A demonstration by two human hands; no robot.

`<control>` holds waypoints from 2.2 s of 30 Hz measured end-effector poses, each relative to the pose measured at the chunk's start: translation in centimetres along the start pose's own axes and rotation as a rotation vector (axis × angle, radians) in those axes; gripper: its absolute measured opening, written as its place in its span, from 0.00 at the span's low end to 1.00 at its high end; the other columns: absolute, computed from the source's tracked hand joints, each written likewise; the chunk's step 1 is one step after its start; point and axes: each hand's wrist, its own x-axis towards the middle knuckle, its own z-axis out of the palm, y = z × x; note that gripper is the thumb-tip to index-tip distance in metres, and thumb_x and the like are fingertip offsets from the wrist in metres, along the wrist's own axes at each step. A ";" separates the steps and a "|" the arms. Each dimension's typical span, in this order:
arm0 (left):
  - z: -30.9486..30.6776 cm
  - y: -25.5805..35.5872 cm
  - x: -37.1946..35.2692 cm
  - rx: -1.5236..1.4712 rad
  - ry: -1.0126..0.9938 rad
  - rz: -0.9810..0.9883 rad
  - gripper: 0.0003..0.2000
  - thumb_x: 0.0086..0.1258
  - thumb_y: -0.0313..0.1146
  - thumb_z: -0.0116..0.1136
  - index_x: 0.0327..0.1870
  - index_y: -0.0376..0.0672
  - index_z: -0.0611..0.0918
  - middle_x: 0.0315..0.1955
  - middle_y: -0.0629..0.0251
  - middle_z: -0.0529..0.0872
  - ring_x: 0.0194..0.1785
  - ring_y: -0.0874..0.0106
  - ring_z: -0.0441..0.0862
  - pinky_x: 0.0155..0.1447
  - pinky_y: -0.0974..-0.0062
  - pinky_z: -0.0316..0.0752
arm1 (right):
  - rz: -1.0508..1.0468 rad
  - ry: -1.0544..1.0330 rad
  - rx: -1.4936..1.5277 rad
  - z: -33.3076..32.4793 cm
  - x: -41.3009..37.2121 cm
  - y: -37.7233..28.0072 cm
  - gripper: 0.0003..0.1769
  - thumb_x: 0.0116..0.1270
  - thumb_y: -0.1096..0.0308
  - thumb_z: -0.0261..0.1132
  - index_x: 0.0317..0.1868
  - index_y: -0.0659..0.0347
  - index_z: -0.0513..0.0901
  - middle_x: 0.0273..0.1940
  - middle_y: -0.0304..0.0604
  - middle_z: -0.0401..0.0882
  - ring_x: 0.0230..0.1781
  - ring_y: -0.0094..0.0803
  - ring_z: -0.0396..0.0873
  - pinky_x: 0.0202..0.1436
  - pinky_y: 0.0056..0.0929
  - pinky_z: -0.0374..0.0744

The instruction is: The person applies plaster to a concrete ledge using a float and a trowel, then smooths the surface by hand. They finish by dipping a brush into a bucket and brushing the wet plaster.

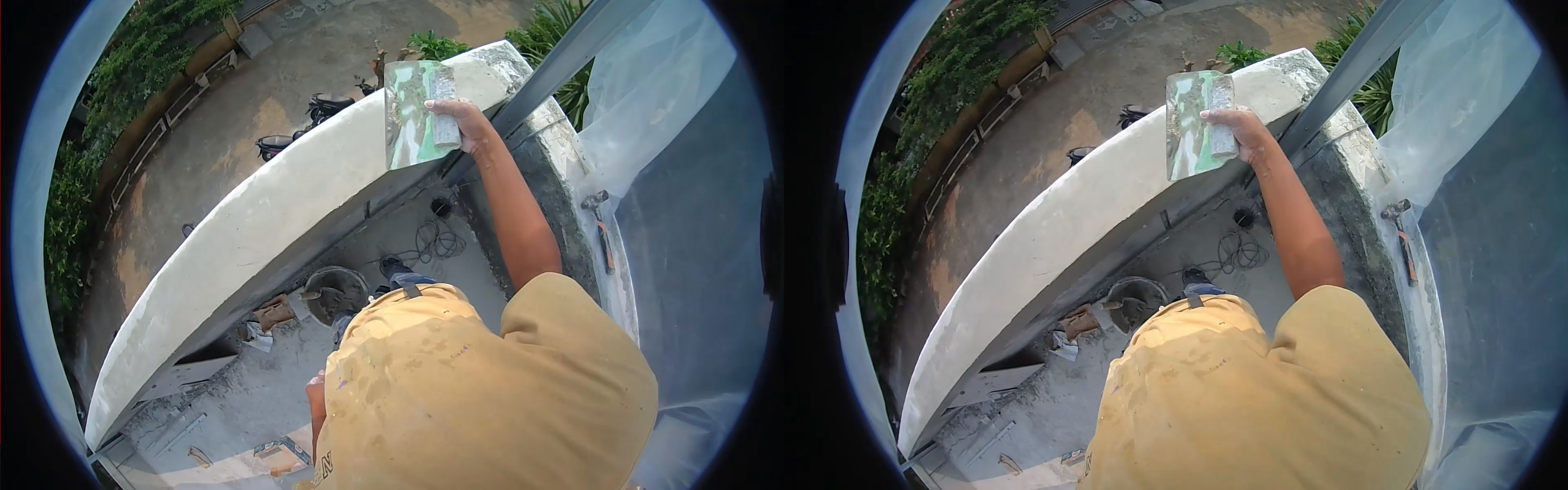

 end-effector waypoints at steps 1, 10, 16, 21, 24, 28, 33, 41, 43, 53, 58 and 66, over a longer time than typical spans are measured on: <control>1.0 1.1 -0.2 -0.003 0.001 0.046 0.14 0.72 0.41 0.59 0.37 0.37 0.82 0.23 0.64 0.82 0.26 0.74 0.81 0.27 0.76 0.73 | -0.028 0.031 -0.022 -2.8 0.9 -0.6 0.17 0.61 0.69 0.69 0.47 0.68 0.79 0.37 0.44 0.82 0.32 0.31 0.83 0.35 0.34 0.84; 9.7 15.4 -8.8 -0.006 0.166 0.569 0.17 0.70 0.42 0.59 0.26 0.37 0.80 0.19 0.63 0.83 0.23 0.75 0.77 0.32 0.73 0.71 | -0.013 -0.147 0.030 -4.4 2.5 -0.1 0.25 0.70 0.65 0.60 0.63 0.68 0.71 0.52 0.49 0.81 0.49 0.37 0.82 0.54 0.37 0.81; 10.3 12.1 -10.0 -0.062 0.071 0.588 0.11 0.72 0.36 0.57 0.34 0.36 0.83 0.25 0.65 0.84 0.29 0.74 0.79 0.38 0.73 0.75 | 0.085 -0.352 0.011 8.2 -1.9 6.6 0.26 0.69 0.61 0.61 0.62 0.68 0.72 0.49 0.46 0.80 0.46 0.34 0.82 0.49 0.33 0.81; 5.5 9.6 -12.5 -0.194 -0.133 0.692 0.15 0.76 0.36 0.55 0.55 0.36 0.80 0.45 0.60 0.85 0.47 0.73 0.81 0.53 0.73 0.76 | 0.191 -0.689 -0.192 21.7 -11.2 13.4 0.29 0.63 0.60 0.65 0.60 0.69 0.72 0.47 0.45 0.79 0.43 0.31 0.80 0.46 0.31 0.79; -0.3 8.1 -13.5 -0.372 -0.473 0.702 0.20 0.74 0.40 0.58 0.60 0.39 0.78 0.50 0.59 0.84 0.56 0.70 0.80 0.61 0.70 0.73 | 0.252 -0.737 -0.161 29.1 -17.4 22.1 0.25 0.64 0.64 0.65 0.59 0.68 0.73 0.47 0.45 0.79 0.44 0.29 0.79 0.48 0.32 0.79; -5.8 3.9 -13.6 -1.006 -0.564 0.523 0.25 0.72 0.41 0.60 0.65 0.40 0.72 0.55 0.60 0.81 0.58 0.65 0.80 0.65 0.66 0.71 | 0.442 -0.564 0.085 35.5 -25.5 34.7 0.26 0.63 0.72 0.68 0.60 0.64 0.70 0.51 0.43 0.78 0.52 0.33 0.77 0.57 0.36 0.76; -11.2 -0.5 -12.4 -1.431 -0.497 0.511 0.26 0.70 0.39 0.62 0.65 0.41 0.69 0.58 0.62 0.78 0.60 0.67 0.77 0.63 0.69 0.73 | 0.706 -0.435 0.183 37.1 -31.7 39.3 0.27 0.59 0.74 0.72 0.58 0.62 0.73 0.51 0.43 0.79 0.51 0.33 0.78 0.58 0.32 0.76; -8.8 -4.0 -9.4 -1.401 -0.270 0.263 0.17 0.71 0.31 0.59 0.59 0.40 0.73 0.52 0.62 0.82 0.56 0.68 0.79 0.53 0.68 0.78 | 0.878 -0.856 -0.621 26.7 -25.6 47.9 0.25 0.58 0.71 0.74 0.57 0.64 0.78 0.45 0.42 0.84 0.40 0.28 0.81 0.42 0.28 0.80; -9.2 -6.1 -9.0 -1.283 -0.174 0.203 0.18 0.71 0.32 0.59 0.60 0.43 0.74 0.53 0.62 0.81 0.56 0.67 0.78 0.53 0.66 0.76 | 0.768 -0.756 -0.911 24.7 -20.6 52.8 0.22 0.60 0.73 0.71 0.56 0.64 0.79 0.39 0.40 0.85 0.37 0.27 0.81 0.38 0.27 0.78; -2.7 -16.4 -5.2 -1.102 0.139 0.025 0.21 0.68 0.27 0.62 0.59 0.29 0.71 0.52 0.52 0.80 0.54 0.62 0.81 0.59 0.66 0.78 | -0.229 -1.211 -1.941 24.9 -0.8 74.9 0.36 0.61 0.60 0.65 0.69 0.57 0.65 0.70 0.54 0.62 0.66 0.47 0.70 0.66 0.42 0.73; -2.0 -17.1 -4.9 -1.453 0.137 0.087 0.24 0.72 0.38 0.58 0.64 0.33 0.69 0.58 0.55 0.78 0.61 0.61 0.76 0.67 0.60 0.70 | -0.217 -1.366 -2.198 21.0 2.9 83.9 0.21 0.58 0.61 0.66 0.51 0.60 0.84 0.62 0.52 0.75 0.59 0.46 0.77 0.64 0.42 0.74; -5.4 -12.4 -3.8 -1.522 0.015 0.144 0.24 0.75 0.42 0.51 0.67 0.39 0.69 0.60 0.55 0.77 0.63 0.59 0.75 0.68 0.56 0.68 | 0.235 -1.041 -1.951 4.6 -5.5 79.1 0.32 0.58 0.62 0.62 0.64 0.64 0.74 0.61 0.63 0.74 0.63 0.55 0.72 0.66 0.44 0.72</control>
